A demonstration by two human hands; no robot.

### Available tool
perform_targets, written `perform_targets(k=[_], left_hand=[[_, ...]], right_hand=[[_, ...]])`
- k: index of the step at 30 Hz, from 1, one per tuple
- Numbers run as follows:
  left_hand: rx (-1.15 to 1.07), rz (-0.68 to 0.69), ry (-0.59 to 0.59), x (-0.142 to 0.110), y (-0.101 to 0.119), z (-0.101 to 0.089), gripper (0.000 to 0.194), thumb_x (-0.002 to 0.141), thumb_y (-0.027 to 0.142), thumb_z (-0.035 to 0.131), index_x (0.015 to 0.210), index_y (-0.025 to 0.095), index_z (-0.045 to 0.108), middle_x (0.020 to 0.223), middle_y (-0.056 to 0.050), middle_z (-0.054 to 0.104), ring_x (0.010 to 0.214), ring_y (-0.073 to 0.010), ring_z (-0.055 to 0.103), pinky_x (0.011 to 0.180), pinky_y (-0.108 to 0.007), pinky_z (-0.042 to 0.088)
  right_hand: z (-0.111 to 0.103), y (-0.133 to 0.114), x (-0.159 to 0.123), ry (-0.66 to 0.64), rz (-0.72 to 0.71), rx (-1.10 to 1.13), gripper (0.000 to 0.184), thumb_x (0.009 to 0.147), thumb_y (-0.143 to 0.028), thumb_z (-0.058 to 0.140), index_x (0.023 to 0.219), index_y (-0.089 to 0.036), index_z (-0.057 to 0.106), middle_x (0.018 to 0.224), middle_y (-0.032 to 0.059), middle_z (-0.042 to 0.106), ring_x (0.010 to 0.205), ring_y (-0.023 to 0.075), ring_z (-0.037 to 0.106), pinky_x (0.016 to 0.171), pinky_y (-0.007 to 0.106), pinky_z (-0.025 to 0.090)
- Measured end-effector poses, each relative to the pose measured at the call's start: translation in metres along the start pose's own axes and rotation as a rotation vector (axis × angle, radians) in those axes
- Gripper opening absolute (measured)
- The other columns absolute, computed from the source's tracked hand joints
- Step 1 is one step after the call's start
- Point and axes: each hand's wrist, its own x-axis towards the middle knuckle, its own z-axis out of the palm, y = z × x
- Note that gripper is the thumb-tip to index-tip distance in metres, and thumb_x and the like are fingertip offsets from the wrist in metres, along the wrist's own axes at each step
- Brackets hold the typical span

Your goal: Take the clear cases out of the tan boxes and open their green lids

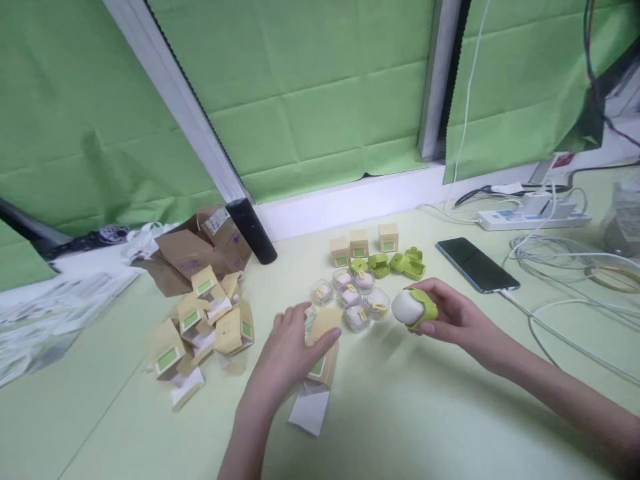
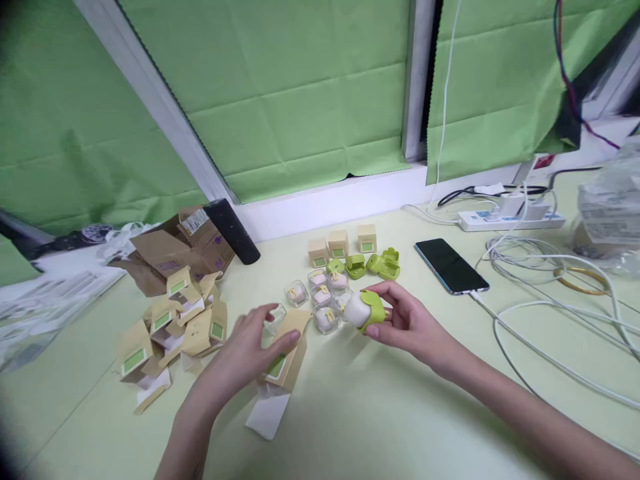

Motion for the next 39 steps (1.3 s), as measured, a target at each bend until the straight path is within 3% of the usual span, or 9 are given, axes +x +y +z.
perform_targets(k=[3,10,16,21,24,27,30,34,39], left_hand=[[0.031,-0.050,-0.200,-0.001,-0.019,0.003,0.072,0.074,0.059,0.053,0.132,0.018,0.039,0.126,-0.013,0.045,0.106,-0.0304,0.053,0.090,-0.042,0.043],[0.059,0.022,-0.202,-0.010,-0.025,0.009,0.064,0.075,0.053,0.055,0.129,0.022,0.040,0.127,-0.011,0.046,0.104,-0.0293,0.055,0.087,-0.041,0.045],[0.067,0.128,0.018,0.009,-0.046,-0.005,0.050,0.084,0.042,0.044,0.131,0.024,0.038,0.133,-0.011,0.045,0.125,-0.0295,0.040,0.101,-0.046,0.034],[0.089,0.063,-0.127,0.035,-0.070,-0.004,0.055,0.070,0.037,0.060,0.119,0.018,0.045,0.128,-0.014,0.049,0.124,-0.0321,0.042,0.101,-0.046,0.034],[-0.065,0.071,0.017,0.036,-0.068,-0.007,0.033,0.072,0.036,0.059,0.098,0.022,0.046,0.113,-0.008,0.058,0.109,-0.0271,0.054,0.096,-0.042,0.039],[-0.439,0.134,0.166,0.026,-0.046,-0.014,0.036,0.067,0.033,0.066,0.093,0.023,0.043,0.109,-0.006,0.059,0.098,-0.0216,0.058,0.088,-0.035,0.043],[-1.055,0.174,-0.132,0.009,-0.011,-0.003,0.050,0.066,0.040,0.064,0.108,0.020,0.047,0.093,-0.006,0.062,0.070,-0.0158,0.058,0.060,-0.027,0.044],[-1.561,-0.077,-0.671,-0.005,0.026,0.046,0.042,0.075,0.057,0.040,0.093,0.020,0.049,0.054,0.002,0.052,0.040,-0.0100,0.040,0.040,-0.021,0.028],[-1.530,-0.181,-0.632,-0.007,0.035,0.096,0.046,0.074,0.061,0.042,0.093,0.020,0.049,0.049,0.004,0.048,0.039,-0.0101,0.036,0.039,-0.021,0.022]], right_hand=[[0.002,-0.002,0.005,0.075,0.121,-0.012,0.042,0.073,-0.041,0.072,0.109,-0.024,0.058,0.097,0.0041,0.062,0.070,0.0160,0.061,0.069,0.033,0.054],[0.004,-0.002,0.008,0.147,0.146,-0.065,0.043,0.073,-0.047,0.068,0.108,-0.023,0.062,0.091,0.0032,0.062,0.077,0.0193,0.061,0.073,0.035,0.052],[0.002,-0.002,0.009,0.204,0.145,-0.126,0.044,0.071,-0.050,0.069,0.105,-0.023,0.065,0.094,0.0056,0.063,0.078,0.0216,0.062,0.072,0.036,0.053],[0.004,-0.001,0.008,0.186,0.146,-0.100,0.043,0.070,-0.049,0.070,0.104,-0.024,0.065,0.092,0.0054,0.065,0.078,0.0226,0.063,0.073,0.036,0.053],[0.006,0.000,0.007,0.183,0.152,-0.103,0.042,0.071,-0.049,0.070,0.105,-0.024,0.065,0.096,0.0054,0.064,0.079,0.0224,0.064,0.073,0.036,0.054],[0.007,0.003,0.006,0.170,0.124,-0.095,0.044,0.072,-0.047,0.070,0.109,-0.025,0.063,0.099,0.0060,0.065,0.079,0.0227,0.064,0.072,0.036,0.055],[0.007,0.008,0.003,0.168,0.002,-0.098,0.046,0.075,-0.040,0.071,0.118,-0.030,0.057,0.110,0.0063,0.061,0.086,0.0219,0.063,0.076,0.035,0.054],[0.005,0.008,-0.003,0.103,-0.201,-0.127,0.044,0.080,-0.032,0.069,0.121,-0.035,0.054,0.116,0.0045,0.057,0.096,0.0204,0.060,0.084,0.033,0.051],[0.007,0.002,-0.006,-0.041,-0.260,-0.263,0.046,0.082,-0.030,0.067,0.125,-0.034,0.052,0.117,0.0052,0.056,0.107,0.0219,0.054,0.087,0.033,0.048]])
